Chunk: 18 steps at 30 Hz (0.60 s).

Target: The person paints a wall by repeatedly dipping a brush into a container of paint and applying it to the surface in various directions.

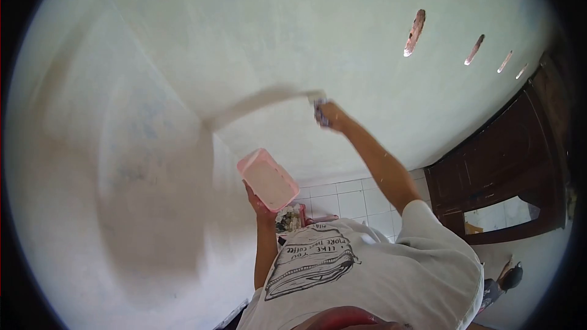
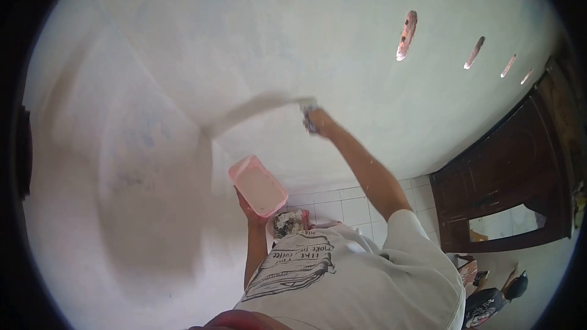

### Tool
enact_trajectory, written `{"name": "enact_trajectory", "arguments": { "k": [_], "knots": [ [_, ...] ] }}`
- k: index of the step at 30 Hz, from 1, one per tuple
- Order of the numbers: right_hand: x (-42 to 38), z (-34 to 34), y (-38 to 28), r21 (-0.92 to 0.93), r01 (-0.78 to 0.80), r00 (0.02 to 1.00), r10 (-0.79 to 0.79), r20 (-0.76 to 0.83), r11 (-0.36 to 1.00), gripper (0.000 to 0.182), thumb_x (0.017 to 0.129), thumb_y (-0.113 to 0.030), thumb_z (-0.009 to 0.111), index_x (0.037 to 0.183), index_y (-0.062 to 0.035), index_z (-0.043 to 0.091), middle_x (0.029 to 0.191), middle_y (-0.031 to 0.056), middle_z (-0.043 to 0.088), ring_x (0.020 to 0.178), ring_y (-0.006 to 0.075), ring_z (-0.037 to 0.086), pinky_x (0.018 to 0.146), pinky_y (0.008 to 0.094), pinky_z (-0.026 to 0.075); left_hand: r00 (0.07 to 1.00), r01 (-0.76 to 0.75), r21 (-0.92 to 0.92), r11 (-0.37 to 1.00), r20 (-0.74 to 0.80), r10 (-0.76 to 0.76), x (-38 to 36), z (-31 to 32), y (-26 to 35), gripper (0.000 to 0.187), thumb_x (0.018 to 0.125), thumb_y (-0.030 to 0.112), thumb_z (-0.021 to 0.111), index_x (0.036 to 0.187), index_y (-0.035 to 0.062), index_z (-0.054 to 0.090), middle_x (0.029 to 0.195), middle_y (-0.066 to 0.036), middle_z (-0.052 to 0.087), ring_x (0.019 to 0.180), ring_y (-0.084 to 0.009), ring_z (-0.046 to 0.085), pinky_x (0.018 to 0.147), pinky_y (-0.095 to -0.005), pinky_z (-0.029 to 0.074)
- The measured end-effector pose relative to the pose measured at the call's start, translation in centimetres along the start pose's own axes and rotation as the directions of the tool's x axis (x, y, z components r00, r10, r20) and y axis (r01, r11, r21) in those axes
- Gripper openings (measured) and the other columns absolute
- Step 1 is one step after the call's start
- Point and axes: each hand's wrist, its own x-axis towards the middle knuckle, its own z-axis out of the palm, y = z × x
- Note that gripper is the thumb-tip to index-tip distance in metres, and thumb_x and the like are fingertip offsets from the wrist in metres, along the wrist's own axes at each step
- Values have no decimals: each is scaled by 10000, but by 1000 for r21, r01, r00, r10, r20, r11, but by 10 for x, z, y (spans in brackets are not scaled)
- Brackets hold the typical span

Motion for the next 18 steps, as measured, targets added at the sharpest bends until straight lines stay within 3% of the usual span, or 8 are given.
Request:
{"name": "enact_trajectory", "arguments": {
  "k": [2, 3, 4, 7, 10, 14, 17, 18],
  "knots": [
    [18, -3, -90, 216, 107, 957, -159, 242, 971, 43, 888, -83, 559, 925, -100, 574, 768, 45, 595, 711, 175, 584, 554, 301, 475, 999, 16, -71, 997, 53, -13, -4, -13, -1, 623, 1034, 600, 340, 1457, 151, 427, 1310, -77, 597, 1174, -245, 616, 967, -445, 545],
    [-16, 31, -153, 266, 168, 963, -215, 162, 949, 47, 894, -120, 568, 898, -75, 579, 772, 3, 566, 653, 100, 540, 505, 237, 430, 999, 16, -74, 997, 46, -12, -7, -11, -1, 623, 1034, 600, 340, 1457, 151, 427, 1310, -77, 597, 1174, -245, 616, 967, -445, 545],
    [-36, 57, -205, 156, 182, 974, -200, 104, 971, 92, 935, -113, 500, 908, -70, 576, 730, -13, 534, 601, 83, 486, 479, 218, 391, 1000, 17, -57, 998, 11, -17, -10, -6, 2, 624, 1032, 601, 345, 1456, 151, 428, 1310, -78, 597, 1177, -249, 615, 966, -447, 547],
    [-100, 120, -295, -79, 561, 826, -553, 106, 824, 163, 1013, -153, 416, 974, -63, 546, 664, -36, 479, 552, 68, 405, 434, 229, 314, 1000, 21, -32, 999, -16, -22, -16, 1, 4, 625, 1030, 601, 353, 1459, 152, 424, 1314, -81, 595, 1177, -255, 616, 963, -450, 551],
    [-100, 129, -322, -285, 640, 765, -625, 155, 713, 263, 1037, -279, 429, 996, -62, 571, 664, -19, 482, 521, 89, 413, 437, 245, 335, 998, 50, -60, 997, -21, -52, -17, 2, 1, 628, 1030, 601, 354, 1461, 150, 420, 1316, -81, 592, 1171, -256, 620, 957, -452, 556],
    [-13, 79, -173, -690, 489, 736, -677, -3, 534, 322, 1035, -318, 453, 1081, -49, 623, 713, 49, 584, 578, 113, 520, 493, 308, 436, 999, -39, 35, 999, 9, 39, -18, 8, -1, 634, 1030, 605, 349, 1461, 146, 419, 1314, -76, 590, 1163, -251, 625, 956, -454, 558],
    [15, 55, -17, -520, 343, 870, -474, -140, 782, 458, 1068, -466, 396, 871, -71, 518, 599, 6, 492, 517, 104, 472, 466, 304, 408, 998, -11, -17, 1000, -63, 10, -16, -12, 0, 642, 1026, 614, 352, 1460, 146, 419, 1310, -78, 592, 1160, -254, 625, 952, -456, 559],
    [17, 51, 19, -376, 239, 940, -310, -140, 895, 355, 1064, -366, 410, 865, -91, 514, 616, 3, 507, 514, 104, 473, 439, 293, 396, 998, -12, -14, 1000, -65, 12, -17, -15, 3, 642, 1026, 614, 352, 1460, 146, 419, 1310, -78, 592, 1160, -254, 625, 952, -456, 559]
  ]
}}
